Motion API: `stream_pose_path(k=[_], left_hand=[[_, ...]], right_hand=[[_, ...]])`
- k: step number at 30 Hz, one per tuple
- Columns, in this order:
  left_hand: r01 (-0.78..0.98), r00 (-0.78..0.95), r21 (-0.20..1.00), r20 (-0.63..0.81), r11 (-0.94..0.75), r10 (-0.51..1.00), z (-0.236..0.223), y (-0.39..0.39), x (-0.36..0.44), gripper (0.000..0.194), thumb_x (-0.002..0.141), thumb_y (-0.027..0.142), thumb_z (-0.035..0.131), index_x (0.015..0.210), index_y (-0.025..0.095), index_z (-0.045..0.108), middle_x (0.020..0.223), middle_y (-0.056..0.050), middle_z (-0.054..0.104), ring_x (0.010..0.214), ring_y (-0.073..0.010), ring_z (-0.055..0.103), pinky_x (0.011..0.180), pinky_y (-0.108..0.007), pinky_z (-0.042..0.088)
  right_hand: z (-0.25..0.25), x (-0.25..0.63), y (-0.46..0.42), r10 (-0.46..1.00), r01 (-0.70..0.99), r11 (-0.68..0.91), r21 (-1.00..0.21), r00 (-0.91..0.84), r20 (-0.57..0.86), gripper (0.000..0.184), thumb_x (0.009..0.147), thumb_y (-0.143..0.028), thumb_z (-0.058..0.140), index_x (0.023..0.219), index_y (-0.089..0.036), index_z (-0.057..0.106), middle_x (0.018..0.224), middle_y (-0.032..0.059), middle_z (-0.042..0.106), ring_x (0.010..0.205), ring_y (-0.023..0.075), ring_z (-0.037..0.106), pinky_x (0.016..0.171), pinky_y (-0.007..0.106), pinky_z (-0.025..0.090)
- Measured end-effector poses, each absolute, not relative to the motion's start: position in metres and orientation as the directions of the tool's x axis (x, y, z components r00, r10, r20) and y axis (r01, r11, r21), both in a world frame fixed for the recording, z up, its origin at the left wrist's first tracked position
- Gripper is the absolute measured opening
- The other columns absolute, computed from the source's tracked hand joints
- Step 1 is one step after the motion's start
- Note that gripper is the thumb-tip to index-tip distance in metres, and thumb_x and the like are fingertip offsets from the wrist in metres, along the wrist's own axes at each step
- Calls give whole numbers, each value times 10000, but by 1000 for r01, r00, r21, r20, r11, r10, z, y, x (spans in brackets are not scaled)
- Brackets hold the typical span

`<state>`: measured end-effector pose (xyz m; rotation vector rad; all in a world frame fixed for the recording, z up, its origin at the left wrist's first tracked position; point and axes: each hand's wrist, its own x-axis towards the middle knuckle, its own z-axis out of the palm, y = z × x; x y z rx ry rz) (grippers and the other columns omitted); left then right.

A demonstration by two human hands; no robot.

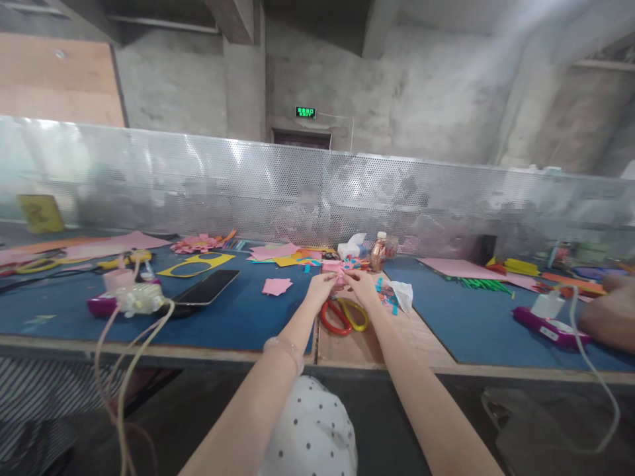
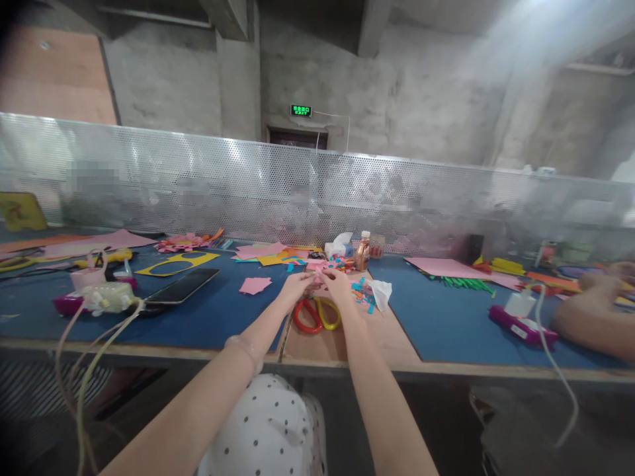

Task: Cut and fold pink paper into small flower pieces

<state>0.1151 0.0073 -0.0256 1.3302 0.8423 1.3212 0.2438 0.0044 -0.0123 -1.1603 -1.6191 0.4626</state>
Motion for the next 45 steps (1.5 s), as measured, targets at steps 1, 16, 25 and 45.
stream_pose_path(k=[1, 16, 25, 45], left_hand=[[-179, 145, 959, 247, -220, 958, -25, 7, 115, 230, 749, 259, 546, 900, 103, 624, 751, -84, 684, 657, -151, 641, 561, -215, 467], [-190, 146, 957, 250, -221, 957, -26, 7, 115, 207, 727, 202, 555, 888, 97, 634, 733, -84, 685, 652, -146, 640, 602, -227, 473], [-204, 164, 955, 252, -217, 954, -27, 8, 115, 209, 727, 212, 549, 878, 92, 632, 746, -90, 685, 668, -152, 641, 608, -230, 469], [-209, 154, 955, 246, -211, 957, -26, 5, 115, 189, 727, 223, 554, 850, 102, 633, 702, -79, 682, 659, -159, 641, 612, -241, 473]], right_hand=[[-13, 244, 5, 853, 462, 458, -759, 12, 522, 260, 722, -292, 524, 890, -144, 655, 864, 66, 662, 578, 114, 568, 503, 228, 471], [-11, 243, 2, 847, 492, 464, -737, -3, 531, 296, 728, -354, 517, 881, -145, 660, 771, 57, 660, 617, 133, 567, 575, 248, 469], [-13, 244, 5, 856, 499, 448, -742, 0, 517, 295, 734, -338, 513, 895, -134, 652, 789, 62, 656, 592, 124, 556, 544, 238, 458], [-12, 243, 3, 864, 500, 434, -750, 5, 503, 289, 735, -335, 516, 895, -139, 657, 801, 67, 657, 604, 128, 566, 531, 233, 467]])
